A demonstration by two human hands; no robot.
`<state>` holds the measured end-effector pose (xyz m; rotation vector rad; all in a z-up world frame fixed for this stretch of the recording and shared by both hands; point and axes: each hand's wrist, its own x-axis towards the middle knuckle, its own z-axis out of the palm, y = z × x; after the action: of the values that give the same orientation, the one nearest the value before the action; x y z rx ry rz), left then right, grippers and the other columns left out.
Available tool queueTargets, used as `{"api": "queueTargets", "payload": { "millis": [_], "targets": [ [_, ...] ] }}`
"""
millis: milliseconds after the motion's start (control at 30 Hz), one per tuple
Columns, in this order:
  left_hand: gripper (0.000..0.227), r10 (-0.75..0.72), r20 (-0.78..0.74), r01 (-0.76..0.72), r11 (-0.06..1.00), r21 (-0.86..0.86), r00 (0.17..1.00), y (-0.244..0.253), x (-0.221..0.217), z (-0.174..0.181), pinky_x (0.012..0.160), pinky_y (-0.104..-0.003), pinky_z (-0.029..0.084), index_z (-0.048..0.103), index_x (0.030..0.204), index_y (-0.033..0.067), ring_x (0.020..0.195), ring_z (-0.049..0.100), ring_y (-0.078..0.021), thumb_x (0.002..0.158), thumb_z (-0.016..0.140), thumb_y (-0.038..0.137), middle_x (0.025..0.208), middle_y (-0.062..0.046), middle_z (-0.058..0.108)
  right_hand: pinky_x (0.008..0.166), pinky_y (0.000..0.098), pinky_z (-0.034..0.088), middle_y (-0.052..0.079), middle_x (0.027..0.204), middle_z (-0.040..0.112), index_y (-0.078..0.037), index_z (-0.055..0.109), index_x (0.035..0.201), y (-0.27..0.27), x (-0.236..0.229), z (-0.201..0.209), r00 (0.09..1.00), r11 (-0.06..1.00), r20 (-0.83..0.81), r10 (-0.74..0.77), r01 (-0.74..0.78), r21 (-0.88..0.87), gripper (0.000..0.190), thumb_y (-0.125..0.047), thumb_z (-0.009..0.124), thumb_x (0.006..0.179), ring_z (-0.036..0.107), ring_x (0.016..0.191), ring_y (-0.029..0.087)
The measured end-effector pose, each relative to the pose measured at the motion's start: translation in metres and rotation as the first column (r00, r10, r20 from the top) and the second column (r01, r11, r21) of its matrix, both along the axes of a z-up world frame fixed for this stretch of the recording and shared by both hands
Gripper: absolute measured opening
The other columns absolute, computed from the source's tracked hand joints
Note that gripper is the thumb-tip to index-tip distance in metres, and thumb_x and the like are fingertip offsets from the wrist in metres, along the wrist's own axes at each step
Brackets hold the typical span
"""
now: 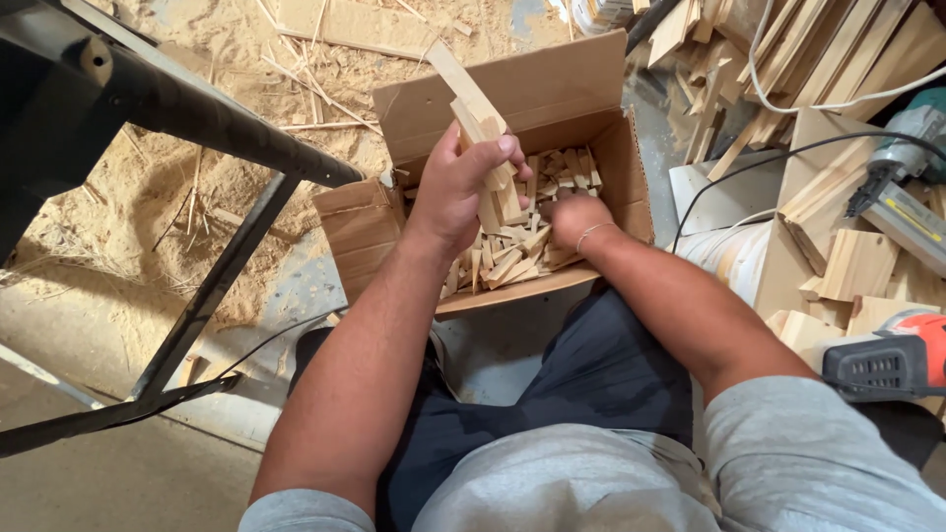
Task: Sort and pack small wooden slats into a cardboard box and organize them on a workbench.
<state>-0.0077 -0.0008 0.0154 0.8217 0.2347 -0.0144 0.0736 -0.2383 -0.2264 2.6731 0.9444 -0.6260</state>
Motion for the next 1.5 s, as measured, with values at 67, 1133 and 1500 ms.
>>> {"api": "queueTargets", "payload": {
  "millis": [67,1133,1500],
  "targets": [
    [0.042,0.001,0.011,-0.001,1.000,0.011,1.000,-0.001,0.000,-0.002,0.057,-0.049,0.070,0.058,0.103,0.0038,0.078,0.072,-0.0268,0.078,0.082,0.028,0.083,-0.014,0.067,0.084,0.0492,0.061,0.012,0.117,0.063,-0.027,0.076,0.118,-0.001,0.007,0.005,0.993,0.994,-0.070,-0.100,0.103,0.041,0.033,-0.035,0.072,0.086,0.068,0.108,0.042],
    [0.041,-0.038,-0.069,0.039,0.999,0.015,0.997,-0.031,-0.080,0.048,0.068,-0.035,0.063,0.063,0.105,0.0016,0.070,0.074,-0.0224,0.074,0.089,0.012,0.089,-0.017,0.073,0.072,0.0473,0.067,0.009,0.113,0.064,-0.009,0.055,0.122,0.029,-0.025,0.339,-0.008,-0.151,-1.000,0.002,0.989,-0.008,0.031,-0.005,0.063,0.092,0.068,0.092,0.022],
    [0.044,0.187,-0.083,-0.188,0.982,0.000,0.979,0.030,-0.238,0.344,0.061,-0.045,0.064,0.059,0.103,-0.0011,0.067,0.073,-0.0288,0.078,0.090,0.018,0.078,-0.022,0.069,0.063,0.0528,0.068,0.016,0.112,0.068,-0.009,0.059,0.114,0.053,-0.114,0.561,-0.070,0.069,-0.990,0.123,0.996,-0.062,0.024,-0.002,0.063,0.091,0.075,0.079,0.034]
  ]
}}
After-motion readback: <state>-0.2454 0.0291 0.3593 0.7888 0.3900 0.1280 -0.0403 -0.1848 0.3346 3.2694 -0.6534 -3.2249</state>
